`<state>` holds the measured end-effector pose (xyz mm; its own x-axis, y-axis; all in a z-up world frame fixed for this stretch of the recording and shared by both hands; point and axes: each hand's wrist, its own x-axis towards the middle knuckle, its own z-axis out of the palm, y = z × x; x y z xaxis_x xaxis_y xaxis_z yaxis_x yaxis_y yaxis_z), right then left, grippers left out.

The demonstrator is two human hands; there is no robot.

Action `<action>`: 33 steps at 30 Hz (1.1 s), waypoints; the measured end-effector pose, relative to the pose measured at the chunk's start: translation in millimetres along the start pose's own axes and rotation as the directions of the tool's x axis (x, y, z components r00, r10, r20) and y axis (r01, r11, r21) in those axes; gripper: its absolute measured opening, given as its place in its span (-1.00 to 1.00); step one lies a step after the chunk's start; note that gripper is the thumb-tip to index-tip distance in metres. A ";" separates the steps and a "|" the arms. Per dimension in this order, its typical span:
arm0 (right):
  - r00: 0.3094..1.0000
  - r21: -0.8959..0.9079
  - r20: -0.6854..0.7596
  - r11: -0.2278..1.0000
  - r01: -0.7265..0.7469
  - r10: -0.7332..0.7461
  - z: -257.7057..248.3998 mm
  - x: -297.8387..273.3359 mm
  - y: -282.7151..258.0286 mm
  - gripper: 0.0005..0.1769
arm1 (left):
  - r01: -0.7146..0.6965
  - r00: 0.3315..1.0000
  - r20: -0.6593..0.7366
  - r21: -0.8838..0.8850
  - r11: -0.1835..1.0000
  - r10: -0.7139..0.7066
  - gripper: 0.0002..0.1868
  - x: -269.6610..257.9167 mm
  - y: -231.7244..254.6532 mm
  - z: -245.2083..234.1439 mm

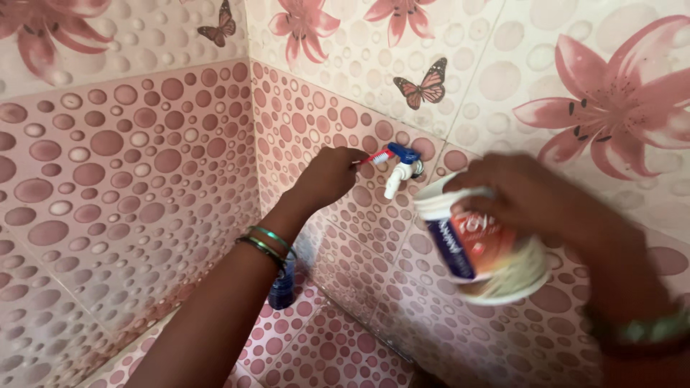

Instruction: The person scrubs a wall-mounted faucet and the surrounding tiled wall using a red toothbrush. They repeatedly wet the brush under running water and continue scrubbing the fixture and adjacent tiles.

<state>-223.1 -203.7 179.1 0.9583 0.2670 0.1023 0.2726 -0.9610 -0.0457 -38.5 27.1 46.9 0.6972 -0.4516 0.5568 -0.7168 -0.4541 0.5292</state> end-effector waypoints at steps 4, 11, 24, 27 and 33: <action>0.922 -0.091 0.193 0.942 -0.324 0.336 -48.4 30.2 -24.9 -0.58 | -0.014 0.999 0.051 -0.043 0.999 0.017 -0.55 13.6 -1.0 6.4; 0.966 -0.400 0.203 0.914 -0.069 0.162 -68.0 70.6 -56.4 -0.60 | 0.215 0.932 0.322 -0.125 0.969 -0.166 -0.58 45.8 15.6 20.7; 0.999 -0.279 0.024 0.960 -0.016 0.023 -54.1 51.4 -41.9 -0.60 | 0.452 0.856 0.385 -0.233 0.861 -0.345 -0.64 18.6 25.5 20.2; 0.981 -0.090 0.086 0.982 -0.165 0.173 -41.4 29.7 -37.5 -0.59 | 0.535 0.792 0.471 -0.229 0.813 -0.388 -0.63 -1.8 16.9 15.4; 0.838 -0.153 0.306 0.892 -0.426 0.453 -33.2 21.2 -45.7 -0.56 | 0.588 0.729 0.562 -0.220 0.778 -0.392 -0.66 -6.1 10.7 21.4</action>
<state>-218.2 -156.5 216.4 0.9524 -0.1898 -0.2387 -0.1786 -0.9816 0.0678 -50.1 8.6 35.5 0.7966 -0.5825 -0.1612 -0.1508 -0.4499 0.8803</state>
